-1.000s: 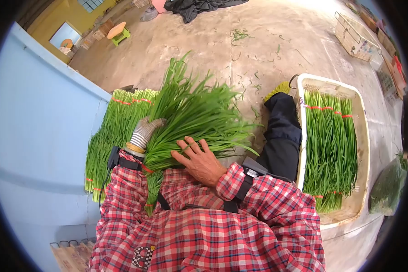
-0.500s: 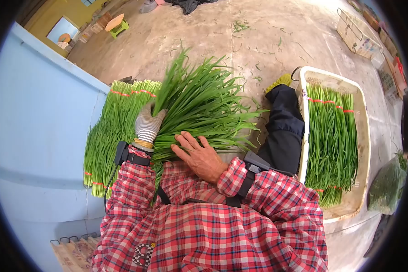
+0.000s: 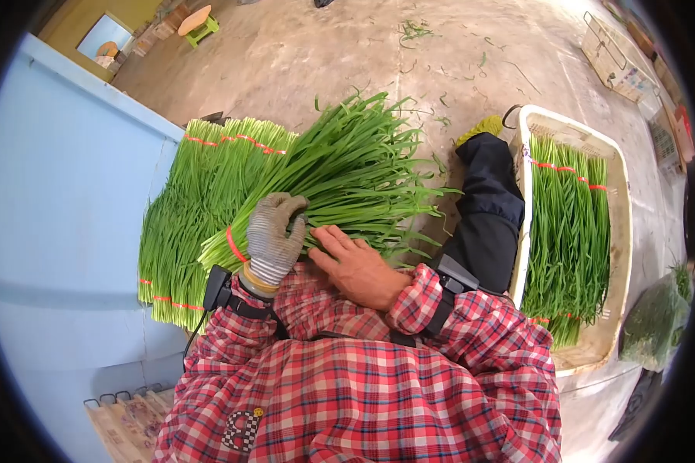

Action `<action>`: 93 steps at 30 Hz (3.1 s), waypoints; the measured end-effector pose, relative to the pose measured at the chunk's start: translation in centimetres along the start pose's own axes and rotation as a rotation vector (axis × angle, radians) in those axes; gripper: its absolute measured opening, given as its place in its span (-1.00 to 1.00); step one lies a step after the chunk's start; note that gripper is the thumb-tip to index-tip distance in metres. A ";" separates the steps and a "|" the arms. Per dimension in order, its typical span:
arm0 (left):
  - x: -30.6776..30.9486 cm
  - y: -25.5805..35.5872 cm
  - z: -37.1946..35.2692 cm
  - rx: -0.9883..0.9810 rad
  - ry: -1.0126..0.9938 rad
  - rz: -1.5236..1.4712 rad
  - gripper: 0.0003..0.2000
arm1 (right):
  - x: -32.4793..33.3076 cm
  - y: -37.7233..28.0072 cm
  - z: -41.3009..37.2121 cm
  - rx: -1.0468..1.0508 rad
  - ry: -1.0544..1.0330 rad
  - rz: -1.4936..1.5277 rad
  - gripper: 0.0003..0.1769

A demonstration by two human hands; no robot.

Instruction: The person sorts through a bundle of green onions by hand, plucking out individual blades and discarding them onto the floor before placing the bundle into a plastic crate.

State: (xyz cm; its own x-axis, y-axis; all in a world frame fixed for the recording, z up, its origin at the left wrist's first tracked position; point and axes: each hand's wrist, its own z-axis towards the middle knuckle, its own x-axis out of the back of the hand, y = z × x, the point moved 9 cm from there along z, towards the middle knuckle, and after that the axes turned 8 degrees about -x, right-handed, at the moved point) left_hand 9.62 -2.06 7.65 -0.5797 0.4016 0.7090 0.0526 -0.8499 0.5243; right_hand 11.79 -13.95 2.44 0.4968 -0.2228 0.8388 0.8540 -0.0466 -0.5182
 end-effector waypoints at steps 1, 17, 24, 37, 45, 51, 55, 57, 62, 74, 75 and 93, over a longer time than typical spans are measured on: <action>-0.3 0.5 0.1 -0.045 -0.035 0.143 -0.82 | 0.3 0.3 -0.3 -0.010 0.007 0.051 -0.47; -1.2 0.8 -0.9 -0.123 -0.028 0.248 -0.81 | 4.8 12.5 2.2 -0.409 0.357 0.439 -0.80; -1.3 0.3 -1.1 -0.101 -0.037 0.242 -0.82 | 4.0 12.1 4.3 -0.408 0.288 0.399 -0.75; -1.9 0.3 -1.2 -0.100 -0.103 0.248 -0.80 | 2.6 16.7 4.7 -0.544 0.437 1.157 -0.93; -1.6 0.4 -0.9 -0.124 -0.040 0.227 -0.84 | 3.9 12.2 2.7 -0.435 0.306 0.354 -0.83; -1.6 0.5 -0.9 -0.127 -0.045 0.236 -0.83 | 3.8 11.2 3.8 -0.428 0.309 0.278 -0.82; -1.6 0.4 -0.9 -0.116 -0.072 0.240 -0.83 | 3.7 11.7 4.3 -0.403 0.336 0.303 -0.86; -1.8 0.5 -0.9 -0.114 -0.100 0.248 -0.82 | 4.3 11.7 4.5 -0.364 0.376 0.294 -0.92; -2.0 0.4 -1.1 -0.129 -0.119 0.249 -0.82 | 4.0 15.5 3.5 -0.520 0.426 0.823 -0.92; -1.9 0.4 -1.1 -0.083 -0.144 0.270 -0.81 | 6.4 11.1 3.2 -0.377 0.344 0.352 -0.91; -1.5 0.6 -1.4 -0.103 -0.110 0.279 -0.81 | 7.2 11.8 3.2 -0.371 0.308 0.553 -0.91; 0.5 1.3 -5.3 -0.225 0.017 0.317 -0.78 | 19.9 17.6 4.8 -0.378 0.759 0.330 -0.82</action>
State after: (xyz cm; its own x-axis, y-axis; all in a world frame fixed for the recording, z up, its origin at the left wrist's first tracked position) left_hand 5.10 -4.77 6.21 -0.5768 0.1031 0.8104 0.0522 -0.9853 0.1625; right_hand 37.46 -14.53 10.84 0.3578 -0.8565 0.3721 0.5125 -0.1530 -0.8450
